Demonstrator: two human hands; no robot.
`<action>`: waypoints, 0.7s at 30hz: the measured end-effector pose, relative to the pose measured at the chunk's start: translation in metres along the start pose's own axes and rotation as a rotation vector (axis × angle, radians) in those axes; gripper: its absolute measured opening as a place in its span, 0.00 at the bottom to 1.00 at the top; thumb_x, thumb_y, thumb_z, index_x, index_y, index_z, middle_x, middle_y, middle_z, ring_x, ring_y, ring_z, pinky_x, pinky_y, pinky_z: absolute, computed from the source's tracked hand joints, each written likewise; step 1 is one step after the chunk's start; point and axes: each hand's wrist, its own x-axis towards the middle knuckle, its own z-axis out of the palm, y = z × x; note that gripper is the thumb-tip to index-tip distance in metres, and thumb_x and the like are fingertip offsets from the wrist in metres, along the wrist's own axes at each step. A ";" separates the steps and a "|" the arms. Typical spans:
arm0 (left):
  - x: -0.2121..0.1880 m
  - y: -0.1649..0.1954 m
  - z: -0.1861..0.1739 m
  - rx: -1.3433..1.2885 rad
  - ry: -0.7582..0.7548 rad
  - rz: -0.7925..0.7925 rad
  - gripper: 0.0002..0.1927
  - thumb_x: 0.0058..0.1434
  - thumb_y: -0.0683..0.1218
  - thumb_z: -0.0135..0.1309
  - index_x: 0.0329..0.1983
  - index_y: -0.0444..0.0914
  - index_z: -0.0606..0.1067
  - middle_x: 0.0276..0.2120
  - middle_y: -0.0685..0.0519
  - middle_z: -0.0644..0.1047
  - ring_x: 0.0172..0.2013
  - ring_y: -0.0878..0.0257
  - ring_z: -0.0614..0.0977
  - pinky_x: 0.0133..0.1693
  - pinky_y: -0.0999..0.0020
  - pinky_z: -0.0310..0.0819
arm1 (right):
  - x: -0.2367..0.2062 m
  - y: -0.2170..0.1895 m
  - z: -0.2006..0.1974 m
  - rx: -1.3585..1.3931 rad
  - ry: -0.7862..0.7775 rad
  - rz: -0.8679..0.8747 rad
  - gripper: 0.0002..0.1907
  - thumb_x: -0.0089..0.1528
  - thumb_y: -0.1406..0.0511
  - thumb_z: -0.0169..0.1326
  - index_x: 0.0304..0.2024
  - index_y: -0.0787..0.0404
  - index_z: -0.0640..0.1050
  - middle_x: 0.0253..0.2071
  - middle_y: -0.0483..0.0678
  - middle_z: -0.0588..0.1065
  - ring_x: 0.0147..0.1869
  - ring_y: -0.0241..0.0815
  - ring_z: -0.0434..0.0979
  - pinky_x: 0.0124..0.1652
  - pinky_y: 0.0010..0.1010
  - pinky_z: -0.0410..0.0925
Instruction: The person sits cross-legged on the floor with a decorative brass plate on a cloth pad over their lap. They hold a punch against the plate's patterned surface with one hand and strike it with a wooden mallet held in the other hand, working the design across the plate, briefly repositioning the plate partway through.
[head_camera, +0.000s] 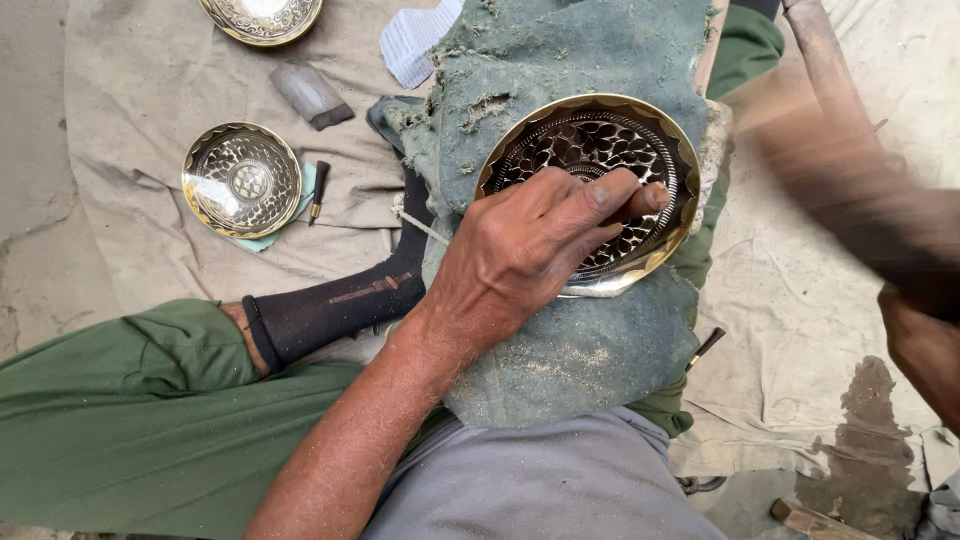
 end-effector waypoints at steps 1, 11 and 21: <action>0.000 0.000 0.000 -0.009 0.008 0.009 0.24 0.70 0.45 0.62 0.67 0.47 0.71 0.34 0.58 0.75 0.34 0.68 0.78 0.38 0.75 0.83 | 0.001 0.000 0.000 -0.002 0.001 -0.002 0.23 0.63 0.71 0.59 0.60 0.65 0.70 0.38 0.53 0.76 0.36 0.43 0.80 0.39 0.35 0.75; 0.003 -0.004 0.003 0.013 0.021 0.038 0.25 0.70 0.46 0.61 0.69 0.46 0.69 0.33 0.58 0.74 0.33 0.69 0.78 0.38 0.76 0.83 | -0.002 0.000 -0.005 0.003 0.005 -0.002 0.22 0.64 0.71 0.58 0.60 0.66 0.70 0.38 0.54 0.76 0.36 0.43 0.80 0.39 0.35 0.75; 0.002 -0.003 -0.001 0.003 -0.012 0.007 0.25 0.70 0.45 0.62 0.68 0.46 0.69 0.35 0.58 0.74 0.34 0.68 0.77 0.37 0.73 0.82 | -0.005 0.002 -0.003 0.000 -0.006 0.004 0.22 0.64 0.72 0.58 0.60 0.66 0.70 0.39 0.54 0.76 0.36 0.44 0.80 0.40 0.35 0.75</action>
